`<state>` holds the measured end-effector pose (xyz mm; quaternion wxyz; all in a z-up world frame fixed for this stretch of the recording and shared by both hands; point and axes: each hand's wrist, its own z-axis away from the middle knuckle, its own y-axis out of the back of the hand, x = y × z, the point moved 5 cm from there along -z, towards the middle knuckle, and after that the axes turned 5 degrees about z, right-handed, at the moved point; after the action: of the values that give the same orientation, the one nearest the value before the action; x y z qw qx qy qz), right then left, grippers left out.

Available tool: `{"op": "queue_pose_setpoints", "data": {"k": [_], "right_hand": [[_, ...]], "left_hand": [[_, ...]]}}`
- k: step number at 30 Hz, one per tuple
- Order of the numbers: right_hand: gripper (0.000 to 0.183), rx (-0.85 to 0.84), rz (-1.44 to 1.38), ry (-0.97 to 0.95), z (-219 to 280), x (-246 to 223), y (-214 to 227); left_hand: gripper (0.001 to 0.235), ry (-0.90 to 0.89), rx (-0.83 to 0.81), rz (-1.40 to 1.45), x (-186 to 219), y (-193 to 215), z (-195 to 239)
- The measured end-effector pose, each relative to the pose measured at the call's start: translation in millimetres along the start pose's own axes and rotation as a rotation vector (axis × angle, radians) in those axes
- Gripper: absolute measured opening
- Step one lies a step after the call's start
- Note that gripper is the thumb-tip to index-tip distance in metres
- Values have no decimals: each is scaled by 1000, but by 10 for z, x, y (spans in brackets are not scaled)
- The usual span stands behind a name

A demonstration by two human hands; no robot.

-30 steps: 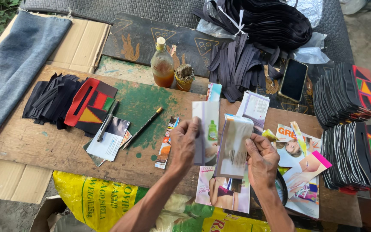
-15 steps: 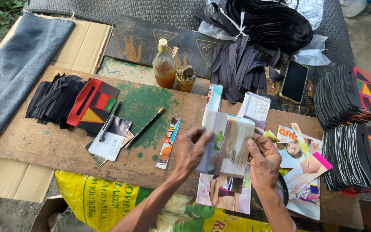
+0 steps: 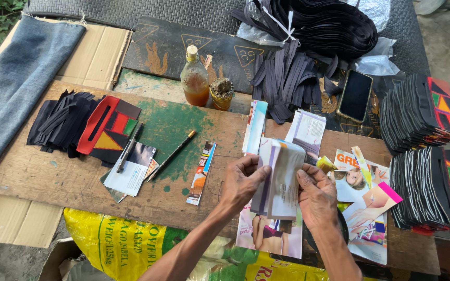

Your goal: The person uses scissors to cut magazine pages into narrow strips. They repeatedly pick up pages, align them, and trim the edges into uniform strips, then place the cut pieces into a growing pile on the table.

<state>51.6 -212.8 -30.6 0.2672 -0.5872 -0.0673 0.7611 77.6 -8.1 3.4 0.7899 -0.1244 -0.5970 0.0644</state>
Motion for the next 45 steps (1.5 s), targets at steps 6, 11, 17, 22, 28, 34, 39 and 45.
{"op": "queue_pose_setpoints", "data": {"k": [6, 11, 17, 22, 28, 34, 39, 45], "right_hand": [[20, 53, 310, 219, 99, -58, -62], [19, 110, 212, 213, 35, -170, 68], [22, -22, 163, 190, -39, -75, 77], [21, -12, 237, 267, -70, -11, 111], [26, 107, 100, 343, -175, -426, 428], [36, 45, 197, 327, -50, -703, 370], [41, 16, 482, 275, 85, -578, 96], [32, -28, 431, 155, 127, -320, -252]], "left_hand": [[22, -112, 86, -101, 125, -111, 45], [28, -135, 142, -92, 143, -104, -12], [27, -140, 64, -110, 120, -273, -14], [28, -155, 6, -163, 64, -350, -16], [27, -221, 81, -197, 44, -593, -646], [49, -941, 398, -757, 391, -946, -703], [30, -62, -186, 60, -7, -733, -586], [14, -106, -119, 25, 56, -370, -388]]}}
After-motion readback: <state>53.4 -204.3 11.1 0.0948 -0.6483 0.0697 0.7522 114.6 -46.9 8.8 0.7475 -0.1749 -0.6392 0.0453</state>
